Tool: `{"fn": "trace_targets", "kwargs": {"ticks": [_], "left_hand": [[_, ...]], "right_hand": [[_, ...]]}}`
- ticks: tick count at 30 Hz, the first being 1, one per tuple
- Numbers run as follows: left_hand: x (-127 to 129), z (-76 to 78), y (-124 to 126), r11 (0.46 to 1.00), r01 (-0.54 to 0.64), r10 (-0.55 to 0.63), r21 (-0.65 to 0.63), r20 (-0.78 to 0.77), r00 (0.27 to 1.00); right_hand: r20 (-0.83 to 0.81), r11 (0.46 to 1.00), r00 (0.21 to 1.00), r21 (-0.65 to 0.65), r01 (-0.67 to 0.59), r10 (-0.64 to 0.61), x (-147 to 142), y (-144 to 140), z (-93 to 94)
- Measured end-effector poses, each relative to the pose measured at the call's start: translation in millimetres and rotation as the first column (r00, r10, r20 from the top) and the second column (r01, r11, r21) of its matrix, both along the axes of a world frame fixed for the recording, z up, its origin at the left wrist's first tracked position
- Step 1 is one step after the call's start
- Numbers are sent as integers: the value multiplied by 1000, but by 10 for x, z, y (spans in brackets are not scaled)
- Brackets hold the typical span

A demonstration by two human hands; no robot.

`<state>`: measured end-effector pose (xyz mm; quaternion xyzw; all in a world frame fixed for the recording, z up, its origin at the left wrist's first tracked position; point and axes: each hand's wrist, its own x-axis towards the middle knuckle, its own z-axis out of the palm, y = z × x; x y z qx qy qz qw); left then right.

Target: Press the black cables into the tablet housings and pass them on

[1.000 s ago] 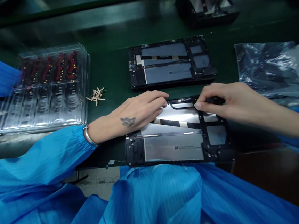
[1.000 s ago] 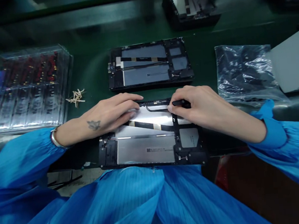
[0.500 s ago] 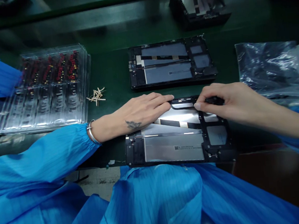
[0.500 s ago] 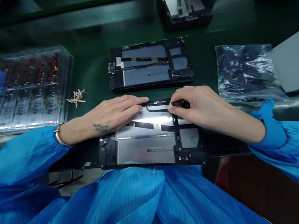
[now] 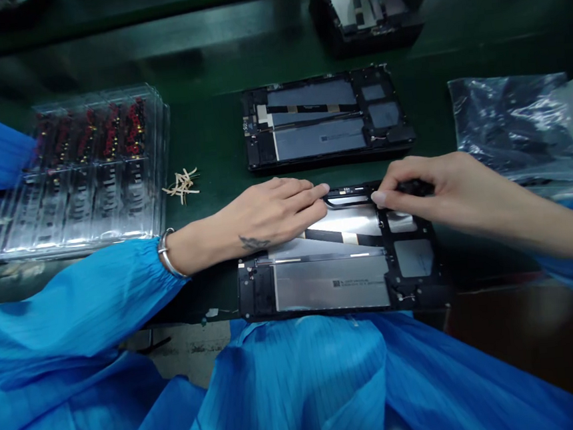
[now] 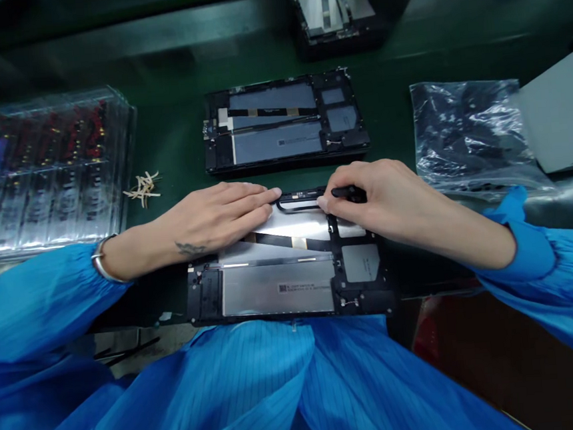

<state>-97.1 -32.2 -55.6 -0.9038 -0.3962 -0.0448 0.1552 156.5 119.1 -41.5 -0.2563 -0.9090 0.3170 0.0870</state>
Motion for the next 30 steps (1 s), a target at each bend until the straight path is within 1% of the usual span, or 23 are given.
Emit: {"fn": "trace_targets", "kwargs": {"ticks": [2, 4, 6, 9, 11, 12, 15, 17, 23, 30], "left_hand": [[-1, -5, 0, 997, 37, -36, 70, -21, 999], [0, 6, 1, 993, 54, -52, 102, -27, 998], [2, 28, 3, 996, 45, -44, 75, -16, 999], [2, 53, 9, 999, 36, -35, -15, 59, 998], [-1, 55, 12, 998, 46, -43, -34, 87, 995], [-2, 52, 13, 999, 47, -45, -21, 74, 996], [-5, 39, 13, 997, 47, -46, 53, -29, 999], [-3, 34, 11, 995, 51, -46, 86, -63, 997], [13, 35, 7, 992, 89, -87, 87, -25, 996], [19, 43, 0, 995, 84, -83, 62, -12, 996]], "right_hand": [[2, 1000, 1000, -23, 5, -5, 2, 1, 14], [4, 1000, 1000, -11, 13, -13, -3, -11, 26], [11, 1000, 1000, 23, 15, -15, -14, -35, 33], [24, 997, 1000, 82, 4, -6, -33, -74, 34], [36, 993, 999, 118, -11, 7, -42, -93, 27], [46, 991, 999, 135, -17, 11, -45, -100, 22], [69, 984, 998, 177, -24, 12, -49, -106, 4], [79, 981, 997, 191, -28, 13, -49, -103, -5], [142, 979, 990, 200, -33, 4, -53, -99, -2], [160, 975, 987, 217, -35, 0, -55, -115, -9]]}}
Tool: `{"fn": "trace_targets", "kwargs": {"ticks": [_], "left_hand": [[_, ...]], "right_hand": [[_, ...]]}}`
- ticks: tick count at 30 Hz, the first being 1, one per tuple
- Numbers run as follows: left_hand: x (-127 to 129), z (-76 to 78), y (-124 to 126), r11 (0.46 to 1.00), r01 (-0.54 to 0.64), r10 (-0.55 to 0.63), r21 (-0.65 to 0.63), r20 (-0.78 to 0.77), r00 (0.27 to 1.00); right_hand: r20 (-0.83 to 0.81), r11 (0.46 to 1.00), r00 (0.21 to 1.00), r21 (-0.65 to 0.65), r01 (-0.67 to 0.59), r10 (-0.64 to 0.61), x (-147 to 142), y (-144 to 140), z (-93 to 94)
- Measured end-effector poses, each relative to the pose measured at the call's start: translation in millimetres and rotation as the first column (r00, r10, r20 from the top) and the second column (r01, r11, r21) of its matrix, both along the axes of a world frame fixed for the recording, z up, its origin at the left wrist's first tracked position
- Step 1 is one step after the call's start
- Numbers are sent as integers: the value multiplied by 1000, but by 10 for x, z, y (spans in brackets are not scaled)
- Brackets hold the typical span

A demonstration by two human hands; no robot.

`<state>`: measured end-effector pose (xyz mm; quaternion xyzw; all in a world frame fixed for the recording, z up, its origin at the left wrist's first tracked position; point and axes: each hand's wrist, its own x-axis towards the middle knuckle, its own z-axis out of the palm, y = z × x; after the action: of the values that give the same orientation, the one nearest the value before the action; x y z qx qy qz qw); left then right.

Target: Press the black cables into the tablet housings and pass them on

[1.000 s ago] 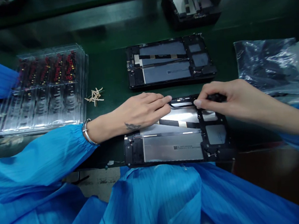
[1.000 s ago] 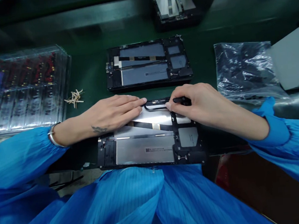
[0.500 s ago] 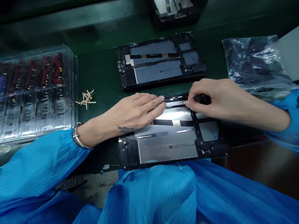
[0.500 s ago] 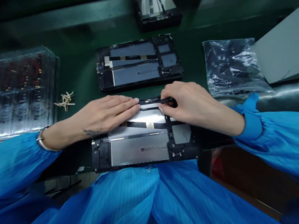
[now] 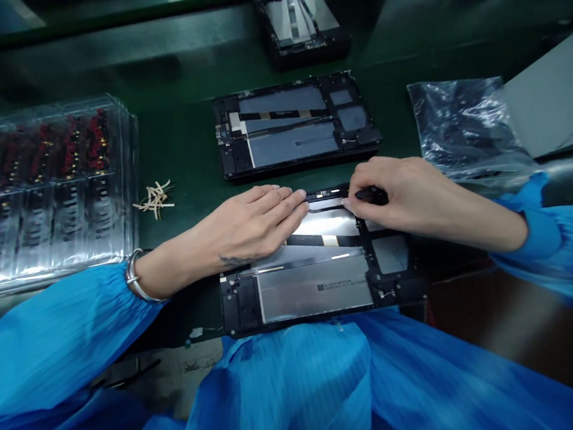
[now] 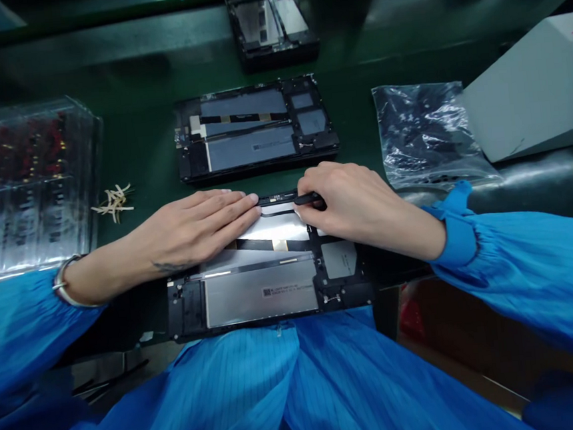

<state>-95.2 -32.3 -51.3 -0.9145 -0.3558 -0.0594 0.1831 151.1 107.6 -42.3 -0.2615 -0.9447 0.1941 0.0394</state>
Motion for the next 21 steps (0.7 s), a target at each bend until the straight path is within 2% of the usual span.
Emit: {"fn": "trace_targets", "kwargs": {"ticks": [10, 18, 21], "left_hand": [[68, 17, 42, 993, 36, -30, 112, -52, 998], [145, 64, 66, 998, -11, 18, 66, -105, 994], [235, 93, 121, 998, -62, 66, 34, -145, 987]], "right_hand": [[50, 998, 998, 55, -37, 35, 3, 1, 8], [32, 989, 997, 131, -71, 67, -5, 25, -54], [-80, 974, 991, 208, -90, 109, 26, -9, 0]]}}
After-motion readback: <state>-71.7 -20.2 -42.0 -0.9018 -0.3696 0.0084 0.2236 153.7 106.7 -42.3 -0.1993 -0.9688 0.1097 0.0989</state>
